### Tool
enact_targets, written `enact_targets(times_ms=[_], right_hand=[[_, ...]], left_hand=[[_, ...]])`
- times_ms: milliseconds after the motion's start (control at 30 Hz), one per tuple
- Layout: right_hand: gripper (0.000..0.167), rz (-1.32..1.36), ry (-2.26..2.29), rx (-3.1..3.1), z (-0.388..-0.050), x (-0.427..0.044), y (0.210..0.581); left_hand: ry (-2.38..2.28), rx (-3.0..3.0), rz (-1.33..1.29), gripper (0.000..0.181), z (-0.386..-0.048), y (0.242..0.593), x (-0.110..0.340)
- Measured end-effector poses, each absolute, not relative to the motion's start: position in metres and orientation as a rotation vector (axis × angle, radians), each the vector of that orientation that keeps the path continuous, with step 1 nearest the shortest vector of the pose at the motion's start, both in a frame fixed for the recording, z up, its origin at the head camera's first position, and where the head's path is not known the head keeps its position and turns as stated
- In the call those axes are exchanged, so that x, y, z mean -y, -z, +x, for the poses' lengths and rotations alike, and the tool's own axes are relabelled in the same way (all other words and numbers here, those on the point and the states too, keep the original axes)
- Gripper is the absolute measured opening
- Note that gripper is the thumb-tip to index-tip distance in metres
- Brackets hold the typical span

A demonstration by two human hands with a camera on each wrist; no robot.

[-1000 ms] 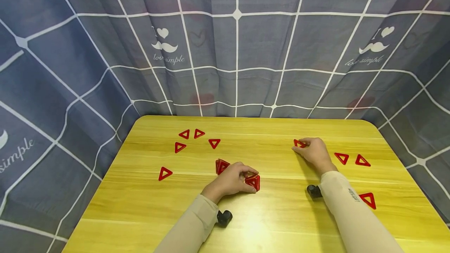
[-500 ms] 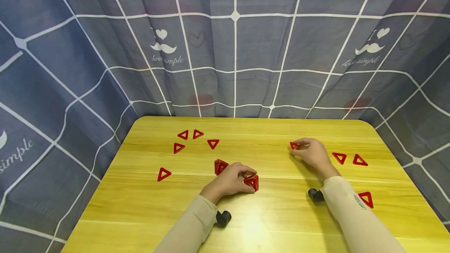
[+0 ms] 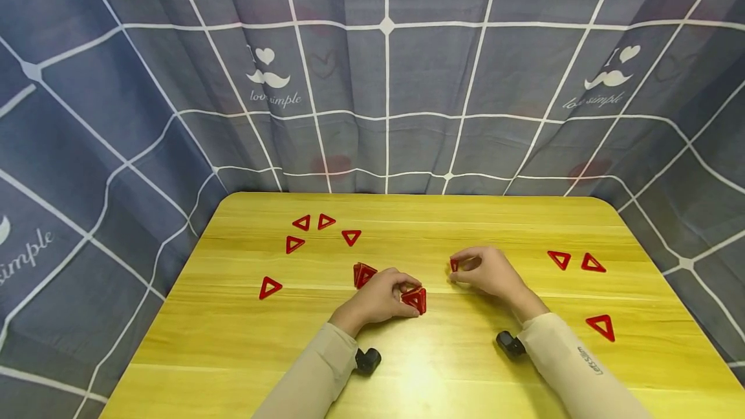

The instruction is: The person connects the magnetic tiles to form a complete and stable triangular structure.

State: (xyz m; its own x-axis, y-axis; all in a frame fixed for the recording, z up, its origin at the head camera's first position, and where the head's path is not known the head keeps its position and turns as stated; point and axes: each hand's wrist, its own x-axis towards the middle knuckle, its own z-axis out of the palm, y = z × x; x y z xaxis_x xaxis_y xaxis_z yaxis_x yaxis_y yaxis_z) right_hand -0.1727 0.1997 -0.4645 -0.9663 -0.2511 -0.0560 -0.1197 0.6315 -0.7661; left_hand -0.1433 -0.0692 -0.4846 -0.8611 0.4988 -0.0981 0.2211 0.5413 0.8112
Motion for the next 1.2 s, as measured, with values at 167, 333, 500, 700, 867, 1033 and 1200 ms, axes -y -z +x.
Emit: enact_targets(times_ms=[167, 333, 500, 700, 867, 1033, 1200], right_hand=[[0.036, -0.371, 1.247, -2.625, -0.160, -0.186, 0.469], [0.035, -0.459, 1.267, -2.579, -0.150, -0.176, 0.470], [0.033, -0.544, 1.288, -2.540, -0.144, -0.170, 0.471], [0.032, -0.580, 1.302, -2.520, -0.142, -0.163, 0.475], [0.032, -0.556, 1.317, -2.503, -0.140, -0.160, 0.477], [0.032, -0.516, 1.374, -2.447, -0.138, -0.158, 0.476], [0.036, -0.514, 1.387, -2.461, -0.137, -0.156, 0.475]], left_hand=[[-1.199, -2.484, 0.584, 0.046, -0.144, 0.486, 0.069], [-1.190, -2.490, 0.589, 0.045, -0.144, 0.486, 0.070], [-1.189, -2.494, 0.596, 0.044, -0.143, 0.485, 0.070], [-1.183, -2.500, 0.606, 0.045, -0.144, 0.485, 0.070], [-1.170, -2.506, 0.607, 0.042, -0.144, 0.485, 0.070], [-1.173, -2.505, 0.614, 0.039, -0.144, 0.484, 0.069], [-1.173, -2.511, 0.613, 0.038, -0.144, 0.484, 0.069]])
